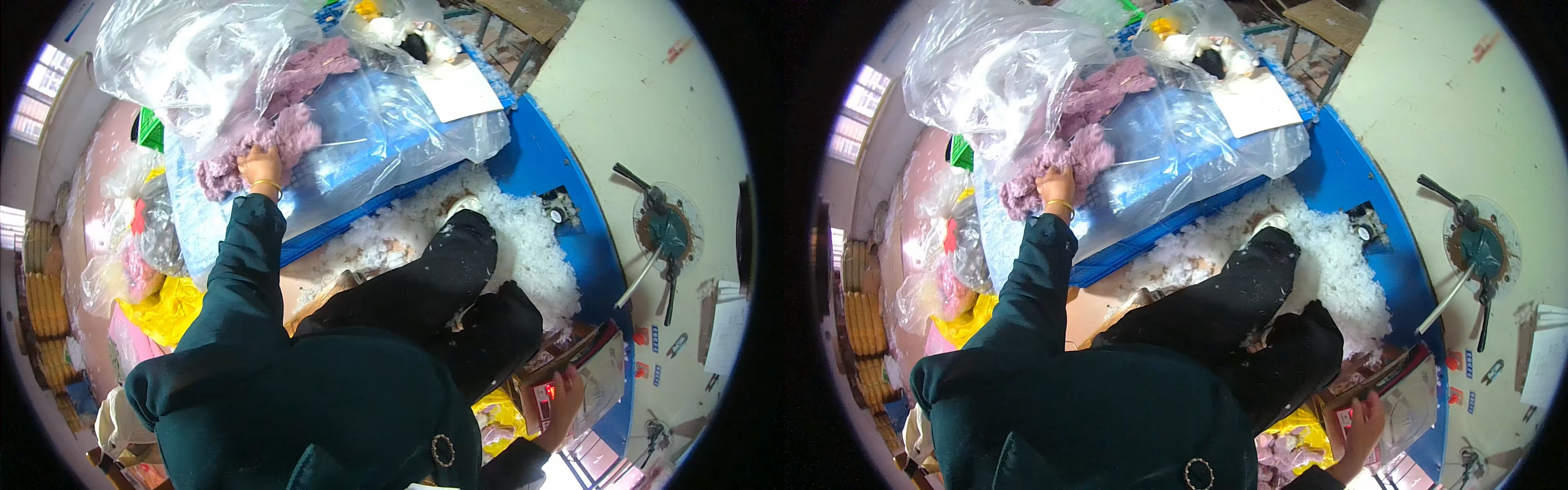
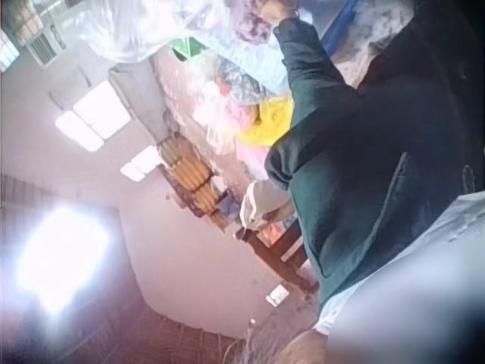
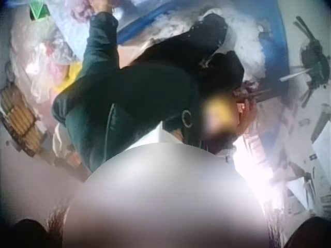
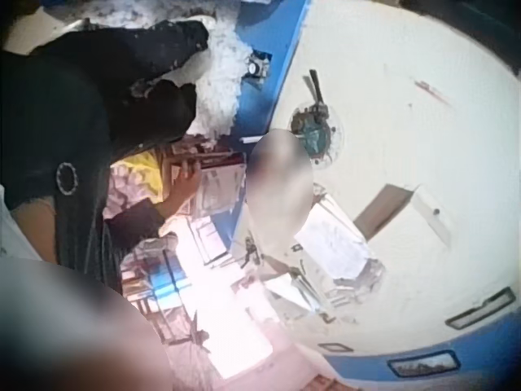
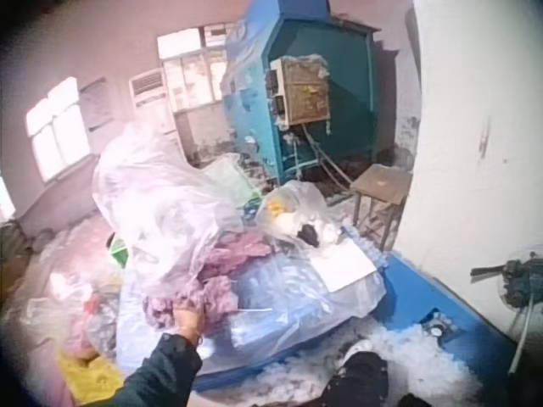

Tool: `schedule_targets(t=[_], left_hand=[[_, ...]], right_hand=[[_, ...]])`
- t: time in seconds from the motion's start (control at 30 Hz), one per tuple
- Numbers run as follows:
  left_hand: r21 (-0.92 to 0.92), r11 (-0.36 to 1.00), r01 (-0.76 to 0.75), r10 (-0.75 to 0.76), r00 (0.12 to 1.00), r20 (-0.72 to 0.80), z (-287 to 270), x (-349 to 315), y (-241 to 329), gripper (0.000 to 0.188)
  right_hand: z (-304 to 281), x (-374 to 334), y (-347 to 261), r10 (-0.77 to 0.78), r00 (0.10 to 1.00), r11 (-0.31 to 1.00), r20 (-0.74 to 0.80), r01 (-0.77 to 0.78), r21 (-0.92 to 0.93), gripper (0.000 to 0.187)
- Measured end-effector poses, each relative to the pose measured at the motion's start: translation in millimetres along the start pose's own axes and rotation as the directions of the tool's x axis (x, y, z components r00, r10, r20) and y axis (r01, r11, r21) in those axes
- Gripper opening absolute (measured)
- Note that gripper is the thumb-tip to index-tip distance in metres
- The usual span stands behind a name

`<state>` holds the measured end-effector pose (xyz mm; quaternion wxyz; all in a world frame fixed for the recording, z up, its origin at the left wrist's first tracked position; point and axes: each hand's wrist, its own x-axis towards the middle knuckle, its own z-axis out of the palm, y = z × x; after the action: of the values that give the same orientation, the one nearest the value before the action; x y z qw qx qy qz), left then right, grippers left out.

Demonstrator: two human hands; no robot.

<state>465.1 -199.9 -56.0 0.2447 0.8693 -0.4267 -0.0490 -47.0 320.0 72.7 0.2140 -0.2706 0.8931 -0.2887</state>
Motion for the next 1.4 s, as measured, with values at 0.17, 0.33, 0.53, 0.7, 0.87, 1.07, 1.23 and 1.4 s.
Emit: schedule_targets(t=[0.17, 0.33, 0.53, 0.7, 0.87, 1.07, 1.23, 1.4], left_hand=[[-0.029, 0.859, -0.511, 0.496, 0.846, -0.197, -13.9, -33.6, 54.9, 0.028], [-0.539, 0.721, -0.435, 0.619, 0.753, 0.220, -23.4, -142.5, 125.3, 0.024], [-0.859, 0.496, -0.123, 0.845, 0.295, 0.446, -34.9, -302.9, 169.6, 0.018], [-0.928, 0.104, -0.357, 0.991, 0.110, 0.069, -78.6, -365.8, 174.5, 0.021], [-0.893, 0.050, -0.448, 0.988, -0.109, 0.109, -88.5, -383.8, 165.1, 0.019], [-0.989, 0.117, -0.086, 0.975, -0.181, 0.131, -100.3, -370.1, 200.5, 0.020], [-0.652, 0.716, 0.248, 0.553, -0.772, 0.314, -83.8, -382.3, 211.9, 0.024], [-0.519, 0.800, 0.301, 0.506, -0.804, 0.314, -93.8, -395.6, 216.0, 0.034]], right_hand=[[29.9, 18.8, -79.5, -0.142, 0.990, 0.989, 0.025, 0.143, -0.024, 0.028], [88.8, 25.0, -148.7, -0.428, 0.836, 0.895, 0.344, 0.339, 0.289, 0.026], [156.6, 41.6, -188.1, -0.650, 0.760, 0.745, -0.002, 0.638, 0.194, 0.035], [148.6, 64.1, -135.0, -0.201, 0.974, 0.807, 0.104, 0.105, 0.582, 0.023], [120.8, 50.9, -125.3, -0.133, 0.984, 0.279, 0.118, -0.078, 0.957, 0.030], [62.2, 45.9, -116.0, -0.314, 0.942, 0.434, 0.124, 0.026, 0.901, 0.045], [35.3, 50.6, -102.3, -0.329, 0.894, 0.665, 0.304, -0.008, 0.746, 0.051], [28.0, 34.8, -104.4, -0.278, 0.910, 0.557, 0.308, -0.108, 0.823, 0.051]])
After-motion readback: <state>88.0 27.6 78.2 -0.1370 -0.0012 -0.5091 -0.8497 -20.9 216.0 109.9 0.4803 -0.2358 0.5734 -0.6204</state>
